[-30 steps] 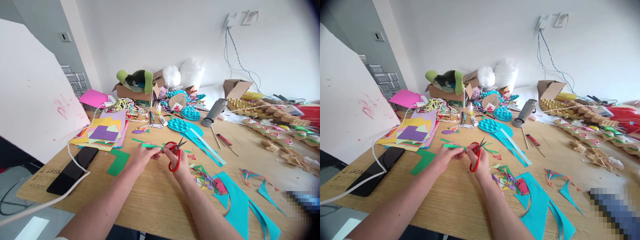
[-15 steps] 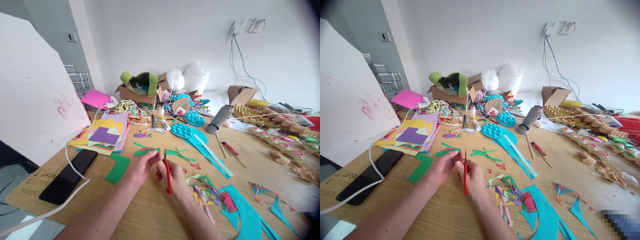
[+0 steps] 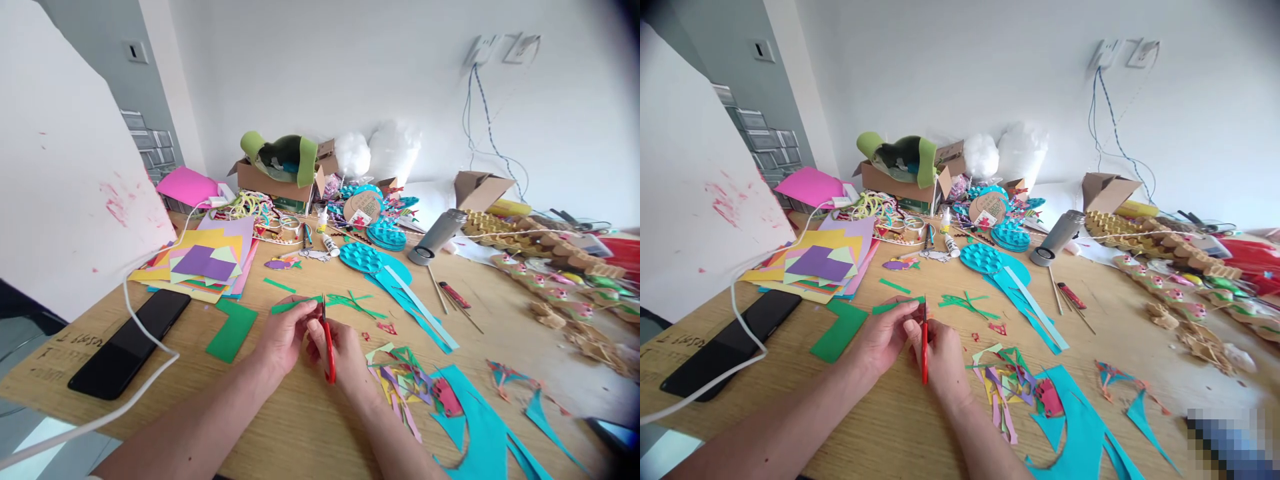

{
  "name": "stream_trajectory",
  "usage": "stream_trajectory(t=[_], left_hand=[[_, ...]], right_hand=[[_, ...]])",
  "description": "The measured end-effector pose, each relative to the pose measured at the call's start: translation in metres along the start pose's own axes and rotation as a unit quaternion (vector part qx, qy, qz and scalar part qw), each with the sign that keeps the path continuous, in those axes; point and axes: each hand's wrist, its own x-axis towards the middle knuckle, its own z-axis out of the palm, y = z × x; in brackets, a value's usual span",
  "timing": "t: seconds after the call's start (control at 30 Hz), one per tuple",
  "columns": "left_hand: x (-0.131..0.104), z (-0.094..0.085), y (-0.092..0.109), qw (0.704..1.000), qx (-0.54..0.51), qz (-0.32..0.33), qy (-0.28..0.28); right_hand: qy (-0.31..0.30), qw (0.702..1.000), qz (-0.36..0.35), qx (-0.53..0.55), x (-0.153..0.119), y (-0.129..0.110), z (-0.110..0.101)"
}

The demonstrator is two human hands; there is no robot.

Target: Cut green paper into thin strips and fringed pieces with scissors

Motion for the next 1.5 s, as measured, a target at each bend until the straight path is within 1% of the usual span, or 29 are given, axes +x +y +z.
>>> stream_trajectory(t=[0.2,0.4,0.57,0.73,0.9,1.13,1.5], left_hand=[[-0.003,0.003,0.0,1.0,-0.022,0.0,0.004],[-0.003,0.002,-0.002,1.0,-0.027,0.012,0.004],[-0.002,0.001,-0.003,1.0,-0.022,0.009,0.001],[-0.004,0.001,-0.004,1.0,-0.027,0.01,0.0],[-0.006,0.002,-0.004,1.0,-0.029,0.0,-0.002],[-0.005,0.002,-0.005,0.999,-0.034,-0.006,-0.003],[-0.007,0.004,-0.002,0.999,-0.026,-0.025,-0.004]], right_hand=[[-0.006,1.0,0.01,0.006,0.001,0.005,0.001],[0.001,1.0,0.015,-0.01,0.001,0.0,-0.001],[-0.012,1.0,0.02,0.018,0.0,-0.004,-0.002],[-0.028,0.996,0.028,0.076,-0.001,-0.006,-0.001],[-0.029,0.993,0.032,0.113,-0.002,-0.006,0.001],[-0.026,0.994,0.032,0.102,-0.001,-0.008,0.001],[-0.03,0.993,0.052,0.098,-0.001,-0.009,0.0]])
